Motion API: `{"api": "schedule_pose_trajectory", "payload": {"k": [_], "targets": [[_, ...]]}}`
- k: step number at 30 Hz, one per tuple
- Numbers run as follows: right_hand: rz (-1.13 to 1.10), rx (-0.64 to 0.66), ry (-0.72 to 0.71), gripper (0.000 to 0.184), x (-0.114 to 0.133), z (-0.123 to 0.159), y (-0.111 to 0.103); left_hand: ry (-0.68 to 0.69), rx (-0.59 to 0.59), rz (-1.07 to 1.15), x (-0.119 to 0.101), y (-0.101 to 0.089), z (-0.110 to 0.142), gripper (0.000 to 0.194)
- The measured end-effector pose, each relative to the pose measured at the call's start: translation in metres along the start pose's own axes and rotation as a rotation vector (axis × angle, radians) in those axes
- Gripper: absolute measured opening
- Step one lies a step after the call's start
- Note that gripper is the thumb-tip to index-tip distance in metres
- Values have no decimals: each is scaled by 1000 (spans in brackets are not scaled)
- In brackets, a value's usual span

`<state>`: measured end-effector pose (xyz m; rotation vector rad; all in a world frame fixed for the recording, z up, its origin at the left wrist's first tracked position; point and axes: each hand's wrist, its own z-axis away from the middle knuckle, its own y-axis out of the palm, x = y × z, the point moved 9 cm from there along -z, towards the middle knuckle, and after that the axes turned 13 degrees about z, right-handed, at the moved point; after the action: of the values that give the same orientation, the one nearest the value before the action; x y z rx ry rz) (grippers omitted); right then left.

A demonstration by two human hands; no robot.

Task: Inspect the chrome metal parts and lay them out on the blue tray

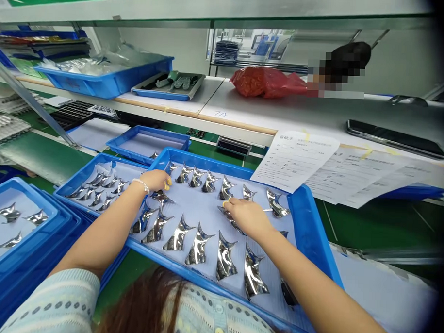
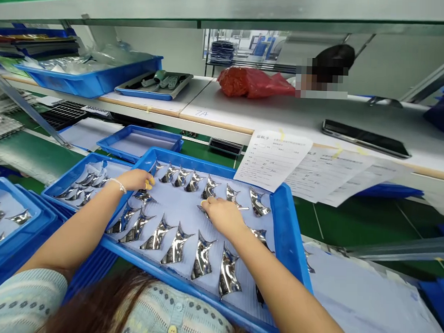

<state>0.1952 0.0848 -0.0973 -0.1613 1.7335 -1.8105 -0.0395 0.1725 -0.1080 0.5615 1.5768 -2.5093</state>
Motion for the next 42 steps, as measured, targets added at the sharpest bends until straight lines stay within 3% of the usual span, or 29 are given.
{"api": "schedule_pose_trajectory", "payload": {"k": [6,12,16,18,21,24,26,31,35,37,39,42], "targets": [[71,-47,-177,22,33,-7,0,-42,71,-145,-1,10,7,24],[73,-67,-177,30,28,-1,-4,-91,102,-247,-17,27,15,32],[12,-79,-183,25,28,4,-12,-110,126,-265,-28,35,16,31],[-10,-110,-172,23,27,7,-17,-107,116,-267,-30,32,18,27],[-61,-177,-145,28,21,12,-25,-64,50,-257,-34,12,27,24],[-126,-227,-124,33,14,18,-33,30,-15,-214,-52,-15,45,20],[-188,-288,-104,29,10,24,-42,168,1,-136,-77,-24,61,16],[-463,-513,-79,30,4,40,-69,682,160,229,-163,-24,98,6],[-712,-529,-74,25,1,45,-79,734,288,622,-188,-13,90,8],[-841,-536,38,20,-10,49,-78,729,222,881,-186,-16,78,20],[-904,-584,176,15,-24,55,-78,766,36,1063,-174,-23,69,35],[-879,-696,282,17,-34,68,-84,969,-229,1023,-165,-29,77,45]]}}
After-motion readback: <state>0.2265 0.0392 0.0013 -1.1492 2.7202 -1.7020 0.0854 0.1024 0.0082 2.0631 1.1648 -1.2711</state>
